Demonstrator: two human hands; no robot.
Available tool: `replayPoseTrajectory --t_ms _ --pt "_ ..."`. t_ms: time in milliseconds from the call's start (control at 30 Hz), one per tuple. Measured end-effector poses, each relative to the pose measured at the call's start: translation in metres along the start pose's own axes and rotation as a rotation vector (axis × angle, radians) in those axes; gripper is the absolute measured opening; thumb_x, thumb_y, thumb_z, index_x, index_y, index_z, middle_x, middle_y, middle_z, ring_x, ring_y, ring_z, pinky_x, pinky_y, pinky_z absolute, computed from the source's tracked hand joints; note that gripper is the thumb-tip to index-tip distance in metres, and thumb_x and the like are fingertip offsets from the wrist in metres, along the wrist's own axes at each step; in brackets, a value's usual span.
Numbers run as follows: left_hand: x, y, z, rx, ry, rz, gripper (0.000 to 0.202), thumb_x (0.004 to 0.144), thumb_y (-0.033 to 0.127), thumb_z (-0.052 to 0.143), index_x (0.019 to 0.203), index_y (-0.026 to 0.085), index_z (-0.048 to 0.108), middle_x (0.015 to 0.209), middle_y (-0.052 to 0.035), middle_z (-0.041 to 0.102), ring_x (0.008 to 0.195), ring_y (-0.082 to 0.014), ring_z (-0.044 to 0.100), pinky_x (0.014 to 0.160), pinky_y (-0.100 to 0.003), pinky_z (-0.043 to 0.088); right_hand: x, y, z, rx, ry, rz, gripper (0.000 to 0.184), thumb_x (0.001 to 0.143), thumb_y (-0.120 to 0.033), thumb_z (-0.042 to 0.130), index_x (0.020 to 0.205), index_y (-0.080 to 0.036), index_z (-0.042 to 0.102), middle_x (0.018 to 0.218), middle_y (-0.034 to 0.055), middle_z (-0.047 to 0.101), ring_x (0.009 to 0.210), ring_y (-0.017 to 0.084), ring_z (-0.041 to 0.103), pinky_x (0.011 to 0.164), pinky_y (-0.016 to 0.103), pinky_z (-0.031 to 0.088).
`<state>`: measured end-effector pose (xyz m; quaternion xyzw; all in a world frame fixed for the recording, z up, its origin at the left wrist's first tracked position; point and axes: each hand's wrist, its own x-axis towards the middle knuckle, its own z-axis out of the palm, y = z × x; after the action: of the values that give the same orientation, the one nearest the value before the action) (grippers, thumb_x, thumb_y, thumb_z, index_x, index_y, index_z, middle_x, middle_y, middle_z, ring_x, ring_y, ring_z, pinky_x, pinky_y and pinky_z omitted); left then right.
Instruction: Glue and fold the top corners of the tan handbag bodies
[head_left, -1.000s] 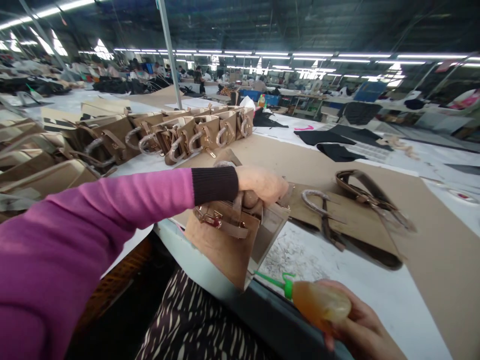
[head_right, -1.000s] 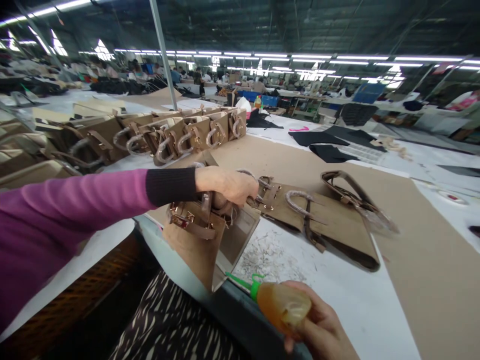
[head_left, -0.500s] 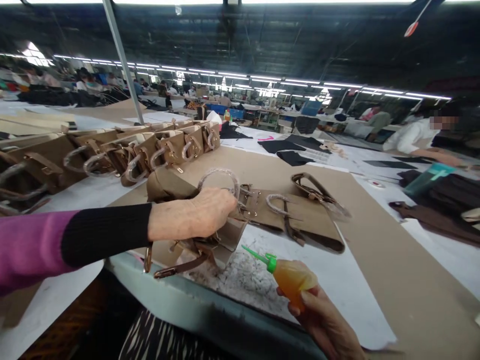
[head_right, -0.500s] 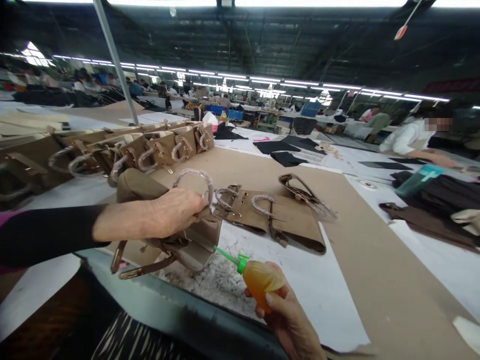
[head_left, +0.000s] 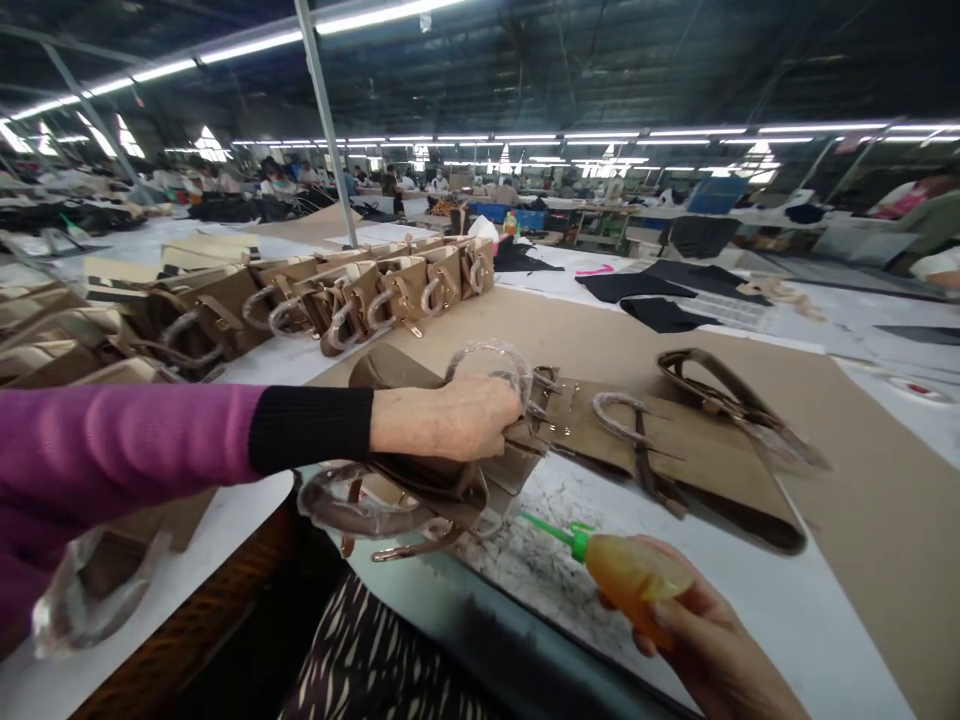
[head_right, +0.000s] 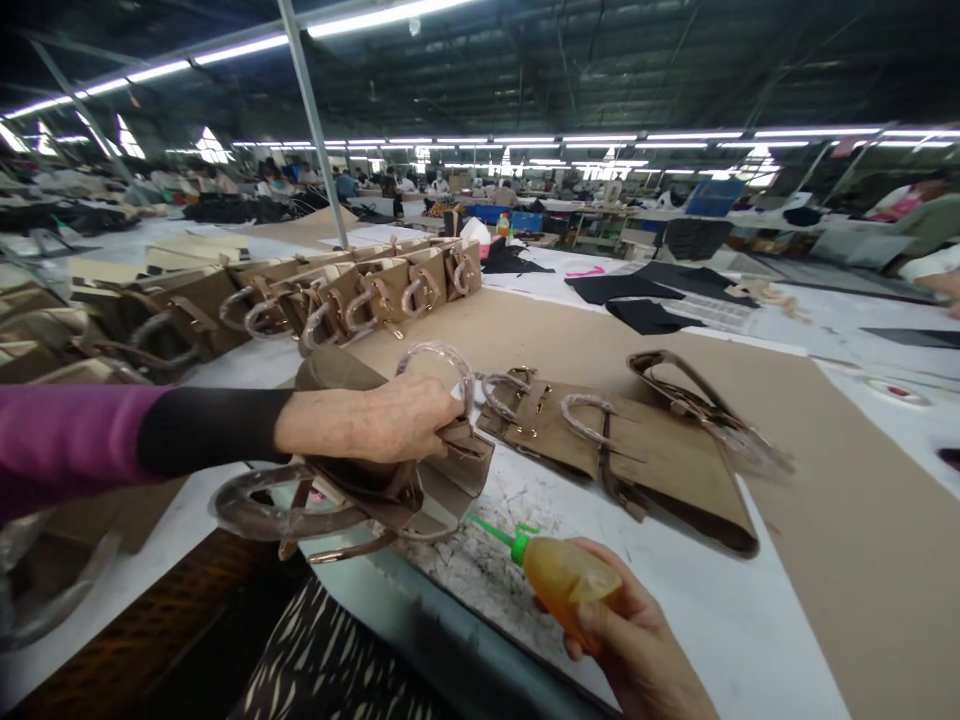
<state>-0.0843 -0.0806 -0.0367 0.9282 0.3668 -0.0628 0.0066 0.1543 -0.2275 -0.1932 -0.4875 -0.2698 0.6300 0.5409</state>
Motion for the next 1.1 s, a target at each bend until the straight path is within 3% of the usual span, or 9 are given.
replayPoseTrajectory --t_ms 100,200,433,633,800,933,1100 --pt "-0.003 -0.002 0.012 0.058 0.006 -0.019 0.014 0.072 0.018 0.058 0.082 0.011 0.066 0.074 -0.0096 0.065 0.068 -0.0210 0.060 0.060 -0.030 0.046 0.014 -0.002 -0.001 -0.161 0.036 -0.053 0.050 0.062 -0.030 0.081 0.109 -0.021 0.067 0.099 0.0092 0.068 0.076 0.026 0.059 0.051 0.028 0.046" --pt "-0.007 -0.004 0.021 0.050 0.059 -0.014 0.014 0.073 0.017 0.054 0.082 0.012 0.064 0.076 -0.0093 0.064 0.072 -0.0222 0.061 0.063 -0.031 0.048 0.029 -0.002 -0.005 -0.296 -0.019 -0.102 0.045 0.063 -0.025 0.077 0.107 -0.021 0.069 0.097 0.0076 0.069 0.073 0.026 0.059 0.052 0.031 0.049" --pt "-0.020 -0.001 0.030 -0.013 0.083 -0.007 0.014 0.074 0.016 0.050 0.083 0.014 0.061 0.078 -0.0090 0.063 0.075 -0.0243 0.060 0.068 -0.037 0.049 0.049 -0.006 0.004 -0.380 -0.105 -0.173 0.037 0.068 -0.022 0.073 0.105 -0.022 0.072 0.088 0.0040 0.069 0.058 0.018 0.056 0.050 0.030 0.050" --pt "-0.029 0.003 0.031 -0.054 0.039 -0.029 0.014 0.076 0.015 0.048 0.084 0.014 0.059 0.083 -0.0091 0.063 0.081 -0.0239 0.058 0.072 -0.038 0.049 0.053 -0.009 0.009 -0.400 -0.138 -0.150 0.034 0.064 -0.021 0.073 0.098 -0.020 0.073 0.086 0.0043 0.069 0.059 0.020 0.057 0.047 0.030 0.050" --pt "-0.035 0.004 0.039 -0.056 0.070 -0.035 0.015 0.075 0.013 0.047 0.086 0.014 0.057 0.089 -0.0099 0.061 0.085 -0.0245 0.057 0.074 -0.039 0.049 0.045 -0.006 0.009 -0.402 -0.133 -0.082 0.034 0.063 -0.018 0.067 0.096 -0.019 0.073 0.077 0.0028 0.069 0.049 0.018 0.054 0.045 0.030 0.048" --pt "-0.040 0.005 0.042 -0.067 0.106 -0.023 0.017 0.076 0.013 0.047 0.090 0.015 0.057 0.094 -0.0099 0.061 0.089 -0.0250 0.056 0.080 -0.041 0.049 0.040 -0.003 0.012 -0.401 -0.143 -0.022 0.035 0.061 -0.018 0.066 0.095 -0.019 0.073 0.084 0.0042 0.070 0.048 0.017 0.054 0.045 0.029 0.047" --pt "-0.047 0.008 0.038 -0.101 0.025 -0.059 0.021 0.072 0.010 0.049 0.091 0.013 0.057 0.096 -0.0112 0.060 0.094 -0.0252 0.053 0.085 -0.041 0.047 0.038 0.000 0.004 -0.395 -0.176 0.023 0.039 0.060 -0.018 0.062 0.098 -0.019 0.071 0.077 0.0026 0.068 0.049 0.018 0.055 0.046 0.028 0.045"
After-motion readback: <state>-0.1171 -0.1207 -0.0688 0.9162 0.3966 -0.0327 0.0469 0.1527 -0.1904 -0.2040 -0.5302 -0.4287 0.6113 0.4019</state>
